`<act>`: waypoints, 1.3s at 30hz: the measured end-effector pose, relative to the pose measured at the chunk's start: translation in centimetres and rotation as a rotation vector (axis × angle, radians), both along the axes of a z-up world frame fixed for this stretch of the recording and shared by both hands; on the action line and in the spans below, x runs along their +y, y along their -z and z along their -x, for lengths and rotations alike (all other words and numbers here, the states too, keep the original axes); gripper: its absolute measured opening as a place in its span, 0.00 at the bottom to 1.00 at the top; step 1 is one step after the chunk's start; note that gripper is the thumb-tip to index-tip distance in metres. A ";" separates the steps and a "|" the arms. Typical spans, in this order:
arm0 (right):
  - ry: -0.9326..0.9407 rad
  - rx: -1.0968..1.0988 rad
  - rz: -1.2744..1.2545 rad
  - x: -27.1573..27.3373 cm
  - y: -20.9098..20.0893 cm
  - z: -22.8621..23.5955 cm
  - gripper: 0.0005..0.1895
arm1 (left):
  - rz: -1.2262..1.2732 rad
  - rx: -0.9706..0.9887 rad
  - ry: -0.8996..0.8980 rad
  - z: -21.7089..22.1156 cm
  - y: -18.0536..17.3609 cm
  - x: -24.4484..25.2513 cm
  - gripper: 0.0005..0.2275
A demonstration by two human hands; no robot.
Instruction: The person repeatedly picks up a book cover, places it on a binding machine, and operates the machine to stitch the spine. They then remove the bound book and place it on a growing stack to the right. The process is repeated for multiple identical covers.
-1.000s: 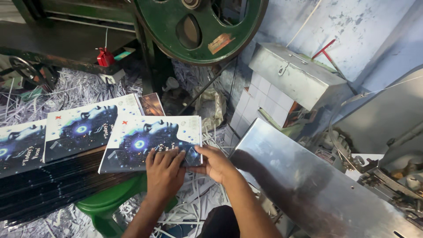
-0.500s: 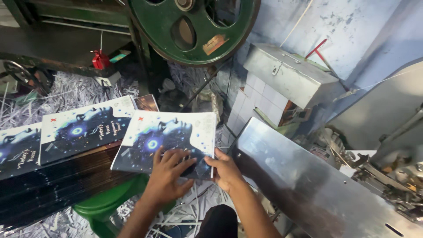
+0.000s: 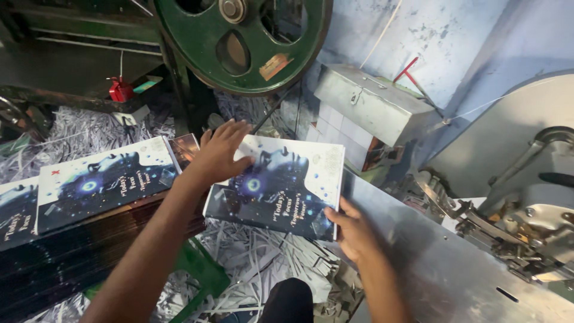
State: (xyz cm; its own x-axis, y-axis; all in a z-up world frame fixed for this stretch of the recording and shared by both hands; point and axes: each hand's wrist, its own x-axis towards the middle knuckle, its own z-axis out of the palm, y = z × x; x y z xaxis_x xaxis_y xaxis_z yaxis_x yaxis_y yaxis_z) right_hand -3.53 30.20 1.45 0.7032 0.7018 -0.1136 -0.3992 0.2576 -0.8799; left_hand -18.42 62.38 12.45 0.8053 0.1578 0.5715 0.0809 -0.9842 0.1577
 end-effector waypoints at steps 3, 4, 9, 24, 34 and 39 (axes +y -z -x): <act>0.036 0.014 0.028 -2.0 -0.3 -0.3 0.32 | 0.024 0.106 0.014 -2.9 -1.3 1.2 0.36; 0.051 0.017 0.033 -2.6 -0.4 -0.3 0.32 | 0.039 0.143 0.019 -3.8 -1.6 1.2 0.37; 0.069 -0.056 -0.035 -5.7 -0.5 0.0 0.33 | 0.167 0.242 0.265 -7.0 -1.9 0.5 0.21; 0.128 -0.069 -0.110 -10.5 -0.3 -0.5 0.32 | 0.114 0.167 0.237 -9.1 -2.9 -5.5 0.19; 0.202 -0.032 -0.062 -11.5 0.0 -0.6 0.32 | 0.149 0.127 0.275 -9.5 -2.1 -6.9 0.18; 0.173 -0.045 -0.096 -11.6 -0.2 -0.4 0.32 | 0.112 0.046 0.389 -9.6 -1.9 -6.3 0.20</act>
State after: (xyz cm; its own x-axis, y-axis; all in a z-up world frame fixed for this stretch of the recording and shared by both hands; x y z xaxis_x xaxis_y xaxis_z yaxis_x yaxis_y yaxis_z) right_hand -3.17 18.60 1.64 0.8173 0.5759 -0.0176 -0.3021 0.4022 -0.8643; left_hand -8.85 56.04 14.31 0.8413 -0.1045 0.5303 -0.2846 -0.9197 0.2704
